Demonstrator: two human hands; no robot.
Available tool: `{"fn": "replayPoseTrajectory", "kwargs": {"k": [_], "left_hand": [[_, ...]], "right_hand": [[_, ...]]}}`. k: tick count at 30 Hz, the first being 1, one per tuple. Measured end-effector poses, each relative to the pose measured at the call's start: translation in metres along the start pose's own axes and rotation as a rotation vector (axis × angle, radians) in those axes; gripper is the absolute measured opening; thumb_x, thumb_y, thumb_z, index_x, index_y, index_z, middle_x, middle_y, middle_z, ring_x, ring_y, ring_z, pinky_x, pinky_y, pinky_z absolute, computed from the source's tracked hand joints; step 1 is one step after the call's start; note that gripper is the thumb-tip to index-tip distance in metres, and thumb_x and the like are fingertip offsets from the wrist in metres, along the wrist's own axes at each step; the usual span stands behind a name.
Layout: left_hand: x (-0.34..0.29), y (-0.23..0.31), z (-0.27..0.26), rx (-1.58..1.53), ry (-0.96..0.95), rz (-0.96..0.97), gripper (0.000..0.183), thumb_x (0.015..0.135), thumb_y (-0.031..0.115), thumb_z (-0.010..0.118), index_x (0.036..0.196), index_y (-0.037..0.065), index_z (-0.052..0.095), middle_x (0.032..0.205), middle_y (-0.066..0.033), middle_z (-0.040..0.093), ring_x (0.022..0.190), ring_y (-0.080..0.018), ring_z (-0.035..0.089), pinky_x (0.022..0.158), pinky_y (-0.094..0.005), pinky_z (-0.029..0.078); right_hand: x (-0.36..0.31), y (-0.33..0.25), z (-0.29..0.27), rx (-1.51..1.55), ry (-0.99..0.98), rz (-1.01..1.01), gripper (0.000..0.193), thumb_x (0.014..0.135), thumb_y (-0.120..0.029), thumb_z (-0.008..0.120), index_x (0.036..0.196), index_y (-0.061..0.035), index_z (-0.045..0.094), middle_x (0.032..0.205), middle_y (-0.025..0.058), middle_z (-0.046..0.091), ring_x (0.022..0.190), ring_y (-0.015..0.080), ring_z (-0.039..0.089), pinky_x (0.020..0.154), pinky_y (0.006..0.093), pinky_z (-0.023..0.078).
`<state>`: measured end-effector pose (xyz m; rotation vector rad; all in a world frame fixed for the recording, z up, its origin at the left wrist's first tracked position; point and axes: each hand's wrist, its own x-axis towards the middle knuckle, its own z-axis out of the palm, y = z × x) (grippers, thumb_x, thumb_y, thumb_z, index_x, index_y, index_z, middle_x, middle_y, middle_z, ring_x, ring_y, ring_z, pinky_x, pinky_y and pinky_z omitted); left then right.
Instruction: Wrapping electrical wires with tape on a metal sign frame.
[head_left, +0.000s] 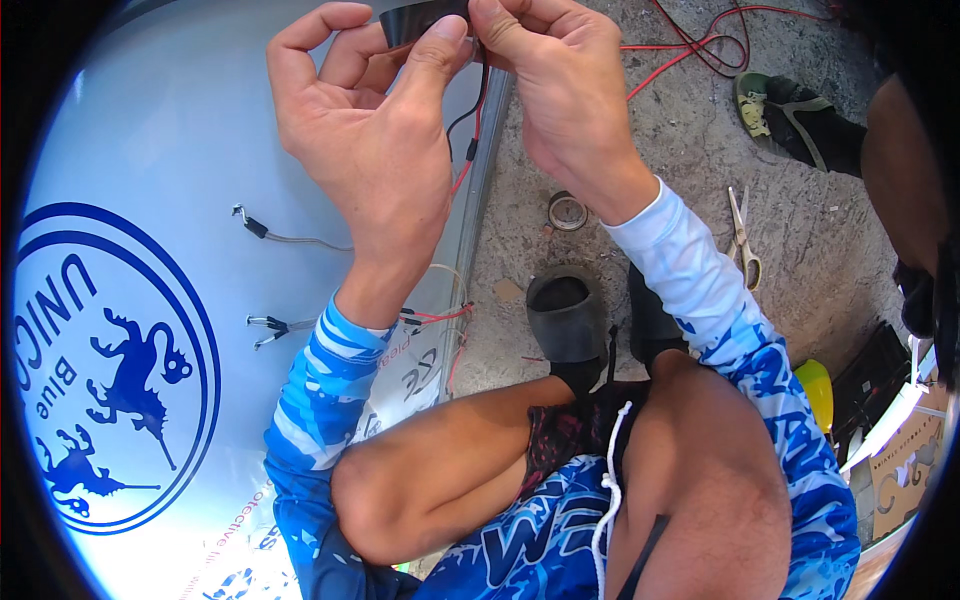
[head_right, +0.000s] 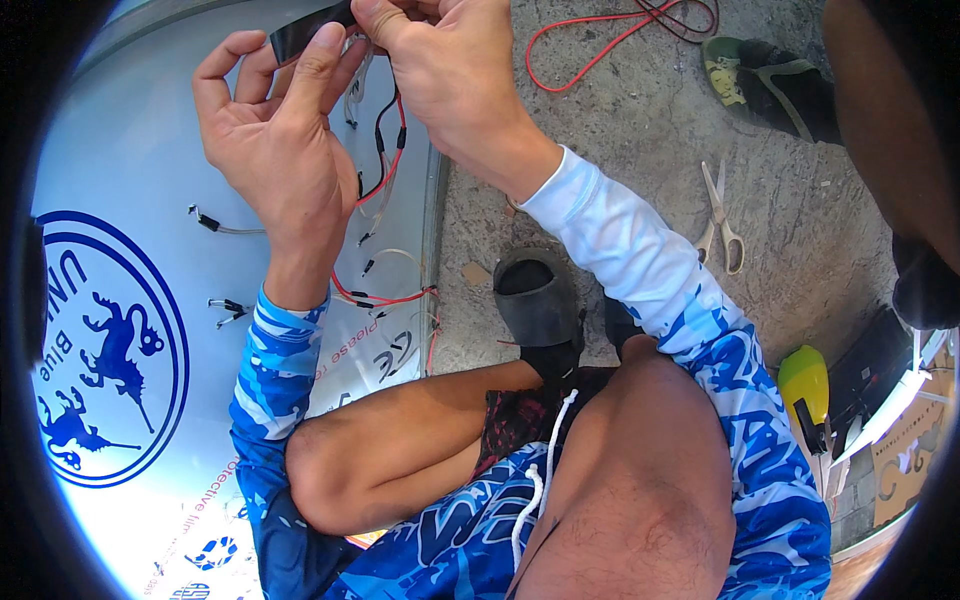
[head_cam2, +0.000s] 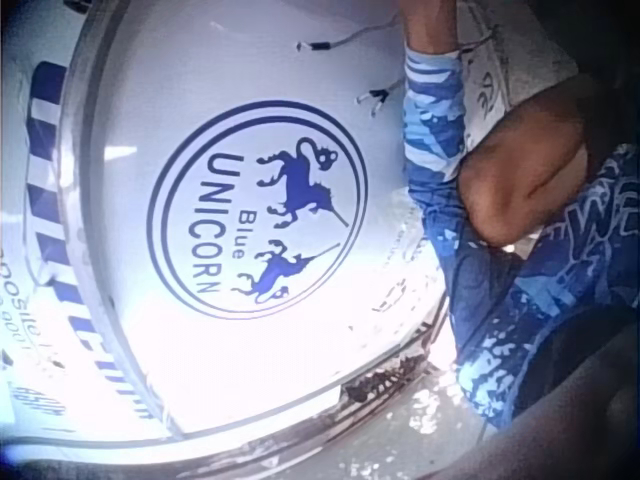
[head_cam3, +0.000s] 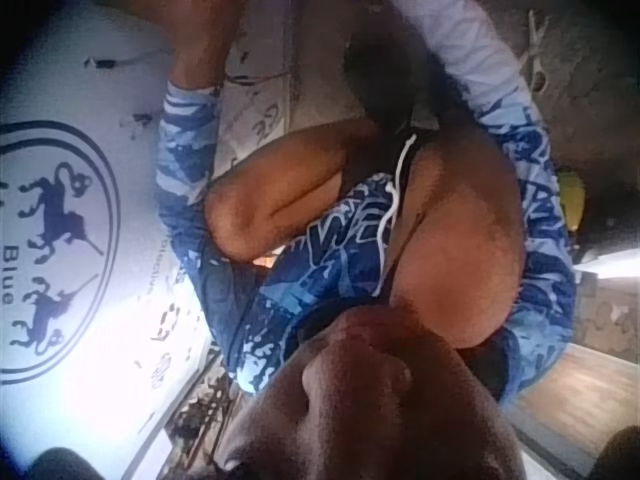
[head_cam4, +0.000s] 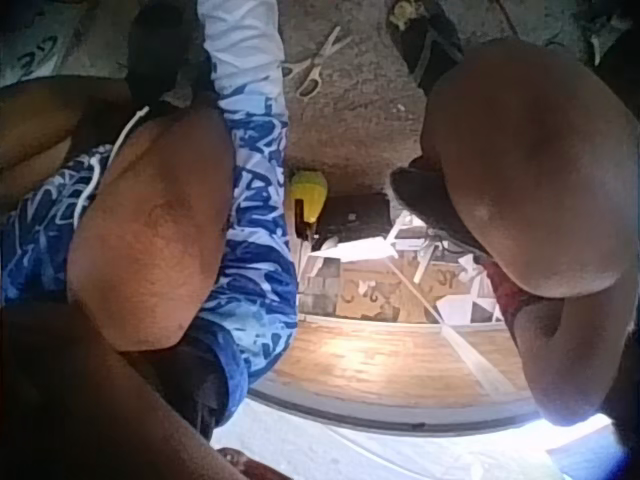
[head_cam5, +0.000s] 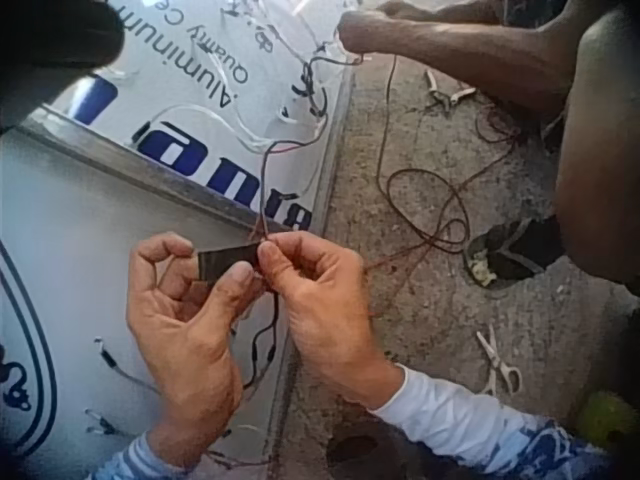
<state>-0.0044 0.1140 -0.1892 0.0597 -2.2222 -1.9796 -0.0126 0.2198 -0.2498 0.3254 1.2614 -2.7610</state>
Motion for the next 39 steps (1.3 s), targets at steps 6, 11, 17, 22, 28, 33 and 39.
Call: {"fn": "replayPoseTrajectory", "kwargs": {"k": [6, 11, 17, 22, 28, 33, 39], "left_hand": [[0.007, 0.001, -0.004, -0.039, 0.006, -0.070, 0.039, 0.092, -0.010, 0.068, 0.121, -0.002, 0.043, 0.108, -0.0209, 0.068, 0.098, -0.0341, 0.074, 0.084, -0.0473, 0.068], [0.004, 0.005, 0.000, -0.053, 0.023, -0.101, 0.039, 0.092, -0.010, 0.068, 0.121, -0.002, 0.043, 0.109, -0.0208, 0.068, 0.099, -0.0357, 0.074, 0.085, -0.0476, 0.068], [-0.001, 0.005, 0.005, -0.073, 0.015, -0.106, 0.039, 0.093, -0.010, 0.067, 0.122, -0.001, 0.043, 0.109, -0.0190, 0.067, 0.101, -0.0326, 0.073, 0.088, -0.0488, 0.067], [0.001, 0.008, 0.005, -0.078, 0.011, -0.098, 0.038, 0.093, -0.010, 0.067, 0.122, -0.001, 0.043, 0.110, -0.0179, 0.067, 0.101, -0.0294, 0.073, 0.090, -0.0483, 0.066], [0.003, 0.007, 0.002, -0.114, 0.015, -0.115, 0.039, 0.093, -0.010, 0.067, 0.122, -0.002, 0.043, 0.111, -0.0176, 0.067, 0.100, -0.0275, 0.073, 0.089, -0.0463, 0.067], [0.007, 0.000, -0.008, -0.111, -0.006, -0.100, 0.039, 0.092, -0.010, 0.068, 0.121, -0.002, 0.044, 0.110, -0.0173, 0.067, 0.100, -0.0287, 0.073, 0.089, -0.0458, 0.067], [0.007, -0.002, -0.005, -0.108, -0.007, -0.101, 0.040, 0.092, -0.009, 0.069, 0.121, -0.002, 0.043, 0.108, -0.0169, 0.067, 0.100, -0.0297, 0.073, 0.089, -0.0453, 0.067]], "right_hand": [[0.011, -0.008, -0.021, 0.143, -0.103, 0.198, 0.024, 0.102, -0.020, 0.068, 0.112, 0.0015, 0.073, 0.093, 0.0057, 0.074, 0.082, 0.0142, 0.070, 0.076, 0.0278, 0.058], [0.015, -0.010, -0.028, 0.170, -0.245, 0.182, 0.024, 0.102, -0.022, 0.069, 0.111, -0.0009, 0.075, 0.096, 0.0052, 0.075, 0.085, 0.0131, 0.070, 0.083, 0.0294, 0.058], [0.021, 0.000, -0.032, -0.045, -0.163, -0.005, 0.019, 0.099, -0.018, 0.072, 0.102, -0.0004, 0.077, 0.090, 0.0043, 0.075, 0.081, 0.0120, 0.069, 0.080, 0.0269, 0.056], [0.015, -0.006, -0.024, -0.016, -0.133, 0.016, 0.018, 0.098, -0.017, 0.073, 0.102, -0.0001, 0.078, 0.089, 0.0045, 0.075, 0.080, 0.0117, 0.069, 0.077, 0.0273, 0.057], [0.016, -0.010, -0.028, 0.131, -0.185, 0.127, 0.019, 0.098, -0.018, 0.073, 0.104, -0.0006, 0.077, 0.092, 0.0053, 0.075, 0.081, 0.0114, 0.070, 0.078, 0.0264, 0.059], [0.019, -0.012, -0.031, 0.006, -0.188, 0.015, 0.017, 0.098, -0.016, 0.073, 0.104, -0.0015, 0.077, 0.093, 0.0046, 0.075, 0.081, 0.0116, 0.070, 0.078, 0.0265, 0.059], [0.021, -0.004, -0.031, 0.046, -0.143, 0.010, 0.015, 0.098, -0.015, 0.072, 0.103, -0.0015, 0.077, 0.092, 0.0045, 0.075, 0.083, 0.0120, 0.070, 0.079, 0.0277, 0.059]]}}
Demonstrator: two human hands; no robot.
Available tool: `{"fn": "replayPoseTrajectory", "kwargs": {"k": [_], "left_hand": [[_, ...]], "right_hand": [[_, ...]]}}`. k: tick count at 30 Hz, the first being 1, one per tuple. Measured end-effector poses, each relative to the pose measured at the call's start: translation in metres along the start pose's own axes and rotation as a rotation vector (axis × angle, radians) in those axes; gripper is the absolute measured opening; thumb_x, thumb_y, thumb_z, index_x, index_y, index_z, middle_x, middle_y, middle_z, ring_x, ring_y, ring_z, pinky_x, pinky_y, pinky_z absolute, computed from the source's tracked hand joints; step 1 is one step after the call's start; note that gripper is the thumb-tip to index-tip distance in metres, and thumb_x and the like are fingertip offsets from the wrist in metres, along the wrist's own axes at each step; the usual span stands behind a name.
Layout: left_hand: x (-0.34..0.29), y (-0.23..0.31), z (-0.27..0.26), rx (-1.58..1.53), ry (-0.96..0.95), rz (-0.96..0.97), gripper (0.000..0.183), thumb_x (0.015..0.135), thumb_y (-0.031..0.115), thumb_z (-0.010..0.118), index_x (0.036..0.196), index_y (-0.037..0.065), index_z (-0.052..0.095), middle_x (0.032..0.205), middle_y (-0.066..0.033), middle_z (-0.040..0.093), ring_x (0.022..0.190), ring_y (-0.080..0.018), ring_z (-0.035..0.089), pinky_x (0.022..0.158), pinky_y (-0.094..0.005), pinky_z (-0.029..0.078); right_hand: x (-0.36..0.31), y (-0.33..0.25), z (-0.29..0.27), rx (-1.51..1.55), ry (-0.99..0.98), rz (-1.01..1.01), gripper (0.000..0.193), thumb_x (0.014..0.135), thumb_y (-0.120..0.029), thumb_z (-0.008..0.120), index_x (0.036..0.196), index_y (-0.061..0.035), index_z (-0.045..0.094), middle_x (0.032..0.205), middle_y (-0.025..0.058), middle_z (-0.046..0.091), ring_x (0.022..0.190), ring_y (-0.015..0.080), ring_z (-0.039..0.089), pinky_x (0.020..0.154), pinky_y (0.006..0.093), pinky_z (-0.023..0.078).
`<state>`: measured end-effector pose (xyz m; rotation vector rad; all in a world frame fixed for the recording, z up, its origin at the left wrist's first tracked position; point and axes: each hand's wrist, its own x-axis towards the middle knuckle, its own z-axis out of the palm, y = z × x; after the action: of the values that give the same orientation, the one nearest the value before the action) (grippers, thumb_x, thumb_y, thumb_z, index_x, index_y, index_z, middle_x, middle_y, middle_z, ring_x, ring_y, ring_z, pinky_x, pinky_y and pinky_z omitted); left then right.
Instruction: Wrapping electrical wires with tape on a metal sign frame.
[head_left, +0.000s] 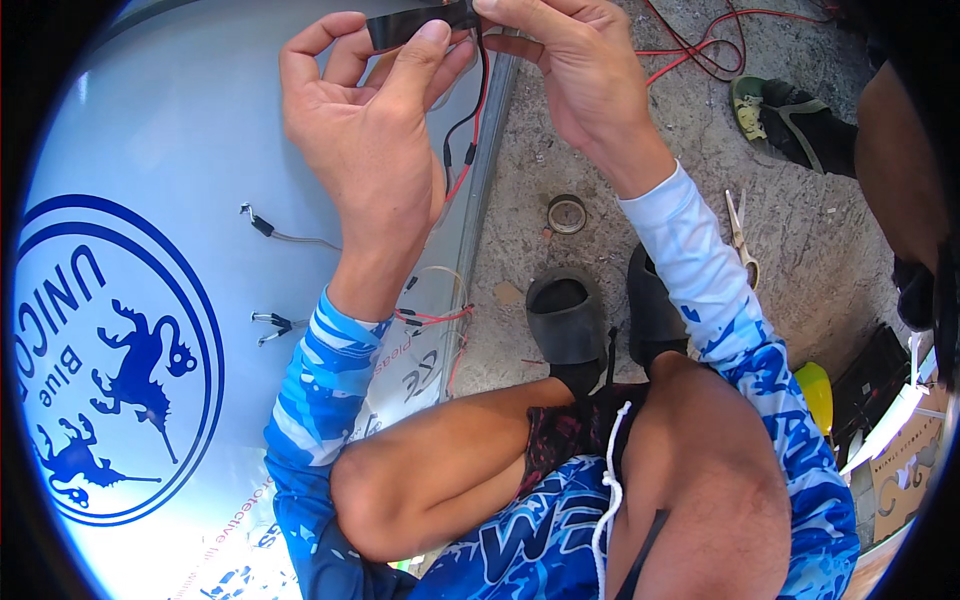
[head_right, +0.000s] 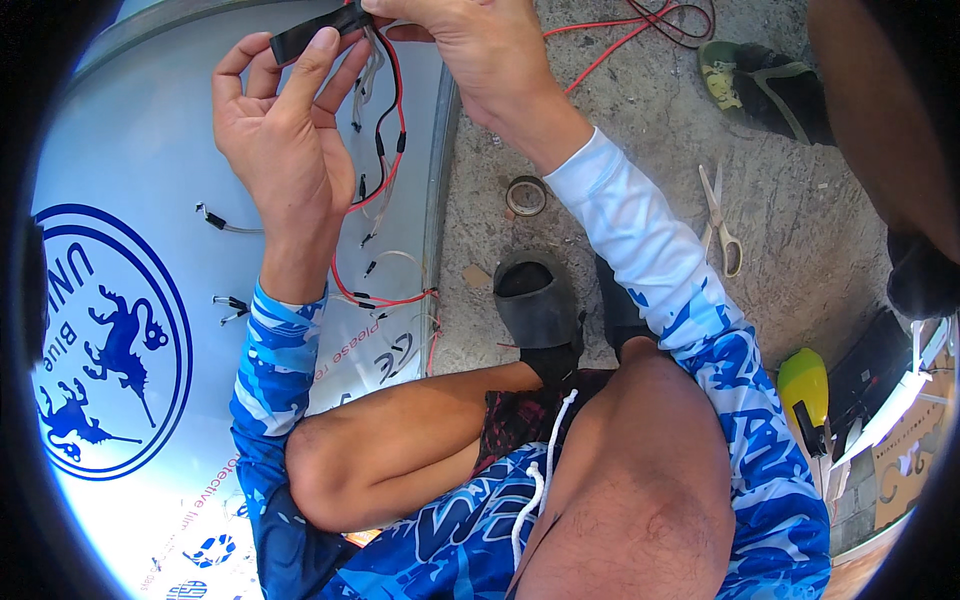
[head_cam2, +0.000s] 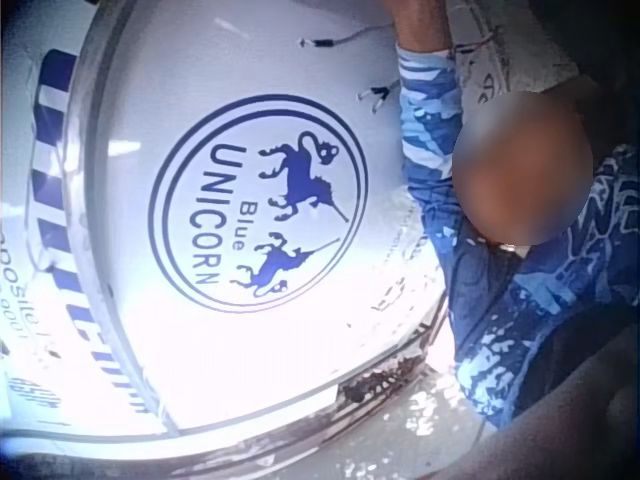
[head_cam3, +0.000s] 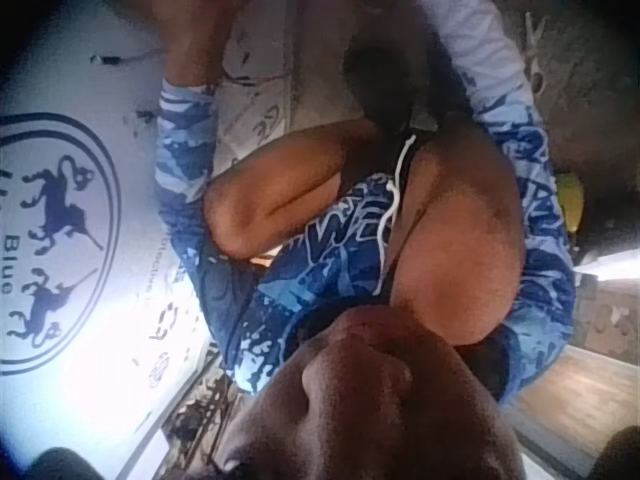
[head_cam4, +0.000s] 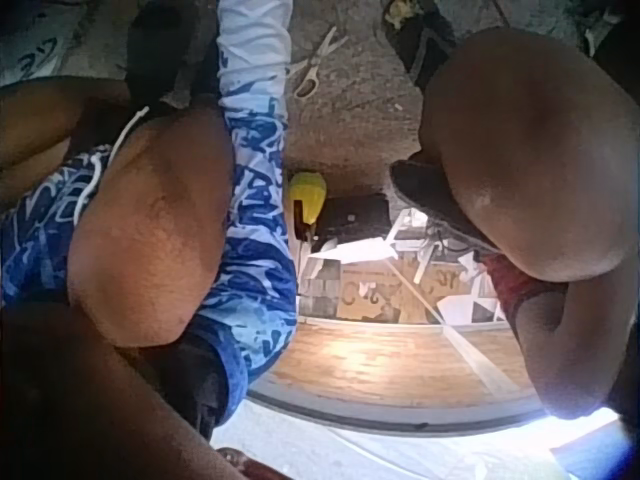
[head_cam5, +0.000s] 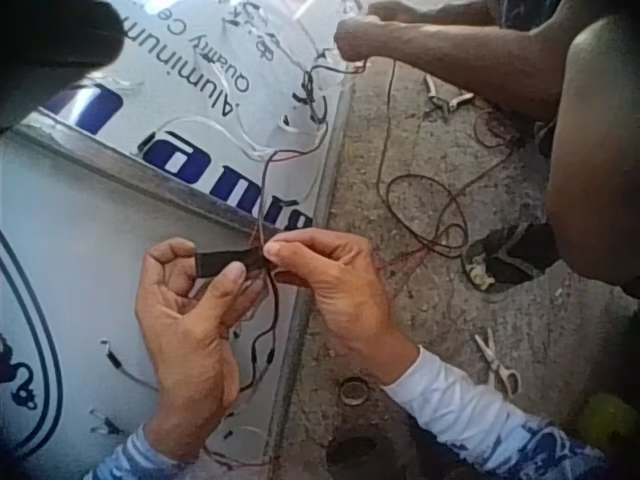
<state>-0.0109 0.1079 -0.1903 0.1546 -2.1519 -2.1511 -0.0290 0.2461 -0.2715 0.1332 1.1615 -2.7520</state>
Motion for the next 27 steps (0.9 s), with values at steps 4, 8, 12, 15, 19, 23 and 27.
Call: {"fn": "replayPoseTrajectory", "kwargs": {"k": [4, 8, 12, 15, 19, 23, 27], "left_hand": [[0.002, 0.000, -0.003, -0.008, 0.001, -0.002, 0.040, 0.092, -0.009, 0.069, 0.121, -0.002, 0.043, 0.108, -0.0171, 0.067, 0.100, -0.0303, 0.073, 0.089, -0.0447, 0.067], [0.003, -0.002, -0.004, -0.029, -0.015, -0.008, 0.040, 0.092, -0.009, 0.069, 0.122, -0.003, 0.043, 0.110, -0.0184, 0.067, 0.100, -0.0309, 0.073, 0.090, -0.0426, 0.066], [0.002, -0.003, -0.005, -0.024, -0.005, -0.016, 0.041, 0.092, -0.008, 0.069, 0.123, -0.003, 0.042, 0.112, -0.0199, 0.067, 0.101, -0.0308, 0.073, 0.091, -0.0417, 0.066], [0.001, -0.002, -0.006, 0.005, -0.023, 0.024, 0.041, 0.093, -0.008, 0.069, 0.123, -0.003, 0.042, 0.112, -0.0203, 0.067, 0.102, -0.0292, 0.072, 0.091, -0.0419, 0.065], [-0.007, 0.009, 0.011, 0.113, -0.033, 0.035, 0.041, 0.093, -0.008, 0.068, 0.124, -0.003, 0.042, 0.112, -0.0204, 0.067, 0.103, -0.0270, 0.072, 0.092, -0.0424, 0.065], [-0.011, 0.011, 0.012, 0.145, -0.006, 0.050, 0.044, 0.091, -0.005, 0.072, 0.121, -0.001, 0.040, 0.107, -0.0192, 0.072, 0.097, -0.0191, 0.071, 0.083, -0.0287, 0.059], [-0.015, 0.008, 0.018, 0.192, -0.025, 0.048, 0.045, 0.092, -0.003, 0.074, 0.122, 0.000, 0.040, 0.107, -0.0185, 0.071, 0.097, -0.0167, 0.068, 0.080, -0.0279, 0.057]], "right_hand": [[-0.004, -0.007, 0.007, 0.016, -0.003, 0.076, 0.017, 0.099, -0.017, 0.071, 0.105, -0.0014, 0.077, 0.094, 0.0054, 0.075, 0.083, 0.0133, 0.071, 0.078, 0.0296, 0.060], [0.001, -0.008, -0.002, 0.050, -0.091, 0.126, 0.021, 0.100, -0.019, 0.070, 0.108, -0.0007, 0.076, 0.097, 0.0064, 0.075, 0.084, 0.0144, 0.072, 0.078, 0.0315, 0.062], [-0.006, -0.014, 0.001, -0.132, -0.073, 0.138, 0.023, 0.100, -0.020, 0.071, 0.111, -0.0005, 0.076, 0.096, 0.0059, 0.075, 0.084, 0.0136, 0.072, 0.077, 0.0305, 0.062], [-0.006, -0.013, 0.003, -0.088, -0.117, 0.097, 0.023, 0.099, -0.019, 0.071, 0.113, -0.0007, 0.076, 0.096, 0.0057, 0.075, 0.083, 0.0124, 0.071, 0.074, 0.0279, 0.060], [-0.008, -0.015, 0.004, -0.143, -0.057, 0.134, 0.023, 0.100, -0.018, 0.071, 0.112, 0.0004, 0.076, 0.094, 0.0062, 0.076, 0.081, 0.0122, 0.071, 0.071, 0.0250, 0.059], [-0.023, -0.012, 0.026, -0.096, 0.099, 0.044, 0.020, 0.098, -0.013, 0.073, 0.110, 0.0022, 0.076, 0.092, 0.0065, 0.076, 0.078, 0.0116, 0.070, 0.070, 0.0234, 0.058], [-0.038, -0.015, 0.028, -0.158, 0.157, -0.062, 0.018, 0.097, -0.008, 0.072, 0.110, 0.0035, 0.075, 0.092, 0.0069, 0.075, 0.078, 0.0108, 0.069, 0.072, 0.0227, 0.058]]}}
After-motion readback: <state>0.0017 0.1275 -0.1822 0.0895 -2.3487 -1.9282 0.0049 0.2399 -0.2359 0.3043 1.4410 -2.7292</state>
